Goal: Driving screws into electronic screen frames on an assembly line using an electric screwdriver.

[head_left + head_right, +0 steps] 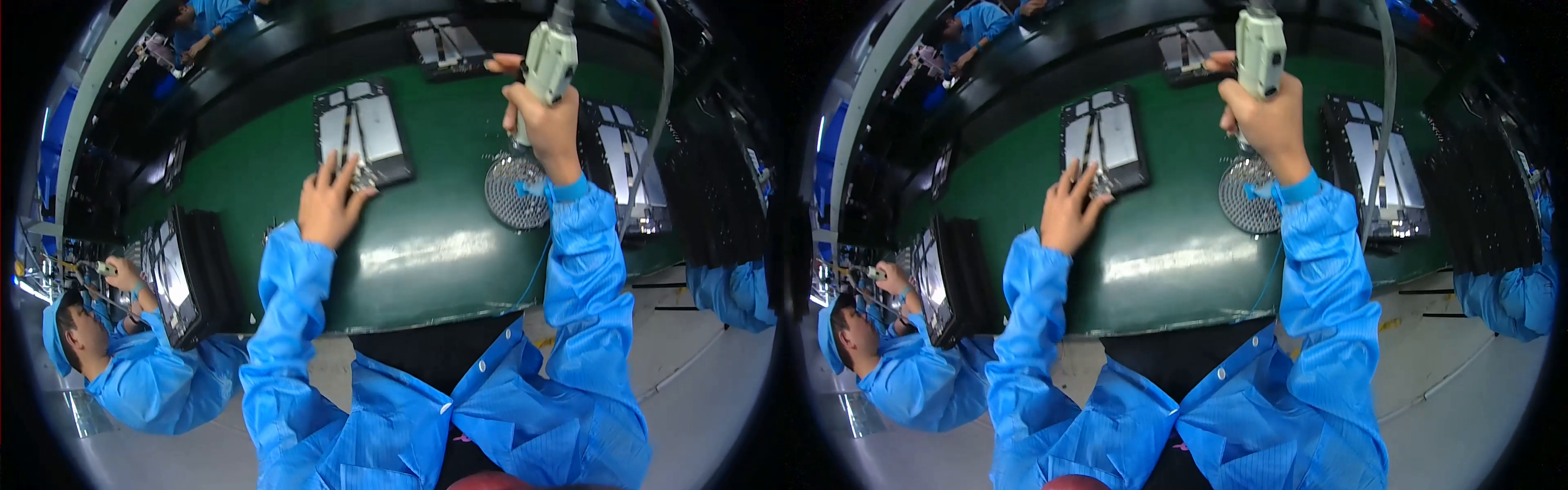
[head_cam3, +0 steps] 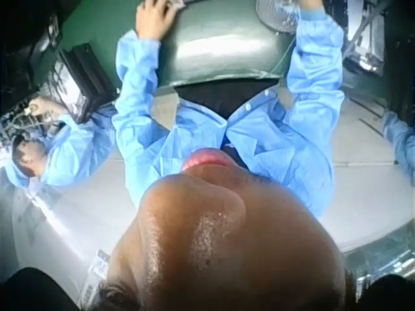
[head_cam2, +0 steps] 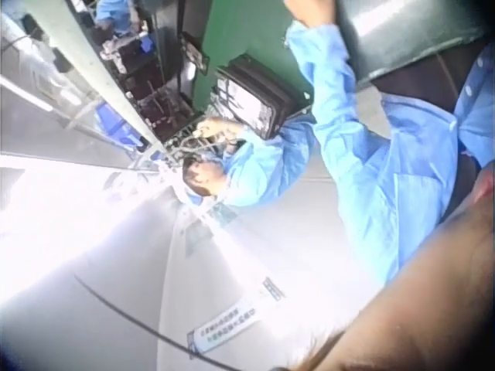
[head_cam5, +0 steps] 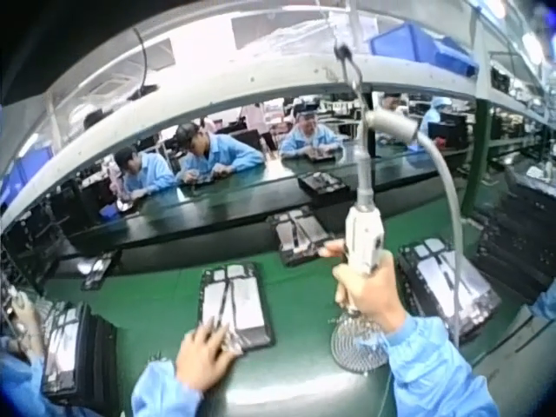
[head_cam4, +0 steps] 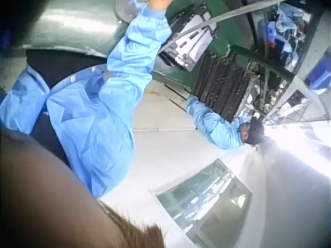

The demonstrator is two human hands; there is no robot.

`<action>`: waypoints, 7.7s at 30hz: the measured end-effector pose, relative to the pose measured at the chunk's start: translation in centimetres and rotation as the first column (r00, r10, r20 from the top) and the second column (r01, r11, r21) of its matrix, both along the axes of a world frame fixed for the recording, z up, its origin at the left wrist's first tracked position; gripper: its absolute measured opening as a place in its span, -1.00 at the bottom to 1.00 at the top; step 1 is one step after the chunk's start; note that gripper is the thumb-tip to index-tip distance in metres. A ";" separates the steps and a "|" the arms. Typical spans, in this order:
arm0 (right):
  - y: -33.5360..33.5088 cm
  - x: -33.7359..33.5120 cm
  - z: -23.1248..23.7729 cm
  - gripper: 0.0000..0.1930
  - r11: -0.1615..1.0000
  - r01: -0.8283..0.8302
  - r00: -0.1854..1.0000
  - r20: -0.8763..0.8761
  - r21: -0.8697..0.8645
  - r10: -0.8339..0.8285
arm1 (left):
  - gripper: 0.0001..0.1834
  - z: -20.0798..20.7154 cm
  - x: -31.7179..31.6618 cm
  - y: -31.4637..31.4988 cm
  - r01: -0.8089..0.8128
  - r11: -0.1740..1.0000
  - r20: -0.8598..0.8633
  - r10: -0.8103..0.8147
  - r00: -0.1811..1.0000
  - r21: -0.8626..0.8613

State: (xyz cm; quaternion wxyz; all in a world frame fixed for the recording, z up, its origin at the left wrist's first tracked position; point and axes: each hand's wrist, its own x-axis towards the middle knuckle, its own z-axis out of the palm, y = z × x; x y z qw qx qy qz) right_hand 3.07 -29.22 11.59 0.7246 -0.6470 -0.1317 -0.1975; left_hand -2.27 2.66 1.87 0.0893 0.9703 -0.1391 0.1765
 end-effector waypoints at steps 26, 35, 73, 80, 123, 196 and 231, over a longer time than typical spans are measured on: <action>1.2 -0.6 0.7 -0.58 0.992 0.003 0.999 -0.049 0.124 0.003 | -0.24 -1.4 41.2 -5.1 -0.387 0.292 -0.405 0.000 0.914 -0.874; -2.5 -0.3 -3.8 -0.56 0.994 0.102 0.983 -0.161 0.047 -0.093 | -0.21 1.8 28.9 -14.6 -0.140 0.142 -0.167 -0.200 0.965 -0.980; 0.5 -0.6 -3.7 -0.61 0.994 0.023 0.994 0.109 -0.102 -0.012 | -0.78 2.8 -8.2 13.5 -0.333 0.892 -0.055 0.332 0.942 -0.305; 0.1 -0.4 -3.3 -0.61 0.994 0.023 0.994 0.109 -0.111 -0.011 | -0.80 1.8 -4.3 14.9 -0.156 0.961 -0.316 0.078 0.946 -0.227; 0.7 -1.3 -4.0 -0.65 0.999 0.032 0.999 -0.006 -0.021 -0.032 | -0.80 -2.4 2.6 0.8 0.063 0.621 -0.284 -0.444 0.850 -0.782; -4.3 -2.0 -7.2 -0.84 0.993 -0.040 0.999 -0.006 -0.113 0.039 | -0.73 -3.0 1.7 -0.2 -0.065 0.661 -0.315 -0.266 0.911 -0.748; 16.4 1.1 -5.5 -0.90 0.881 -0.463 0.885 -0.010 0.099 0.466 | -0.73 -3.2 2.5 0.9 0.038 0.549 -0.250 -0.441 0.862 -0.835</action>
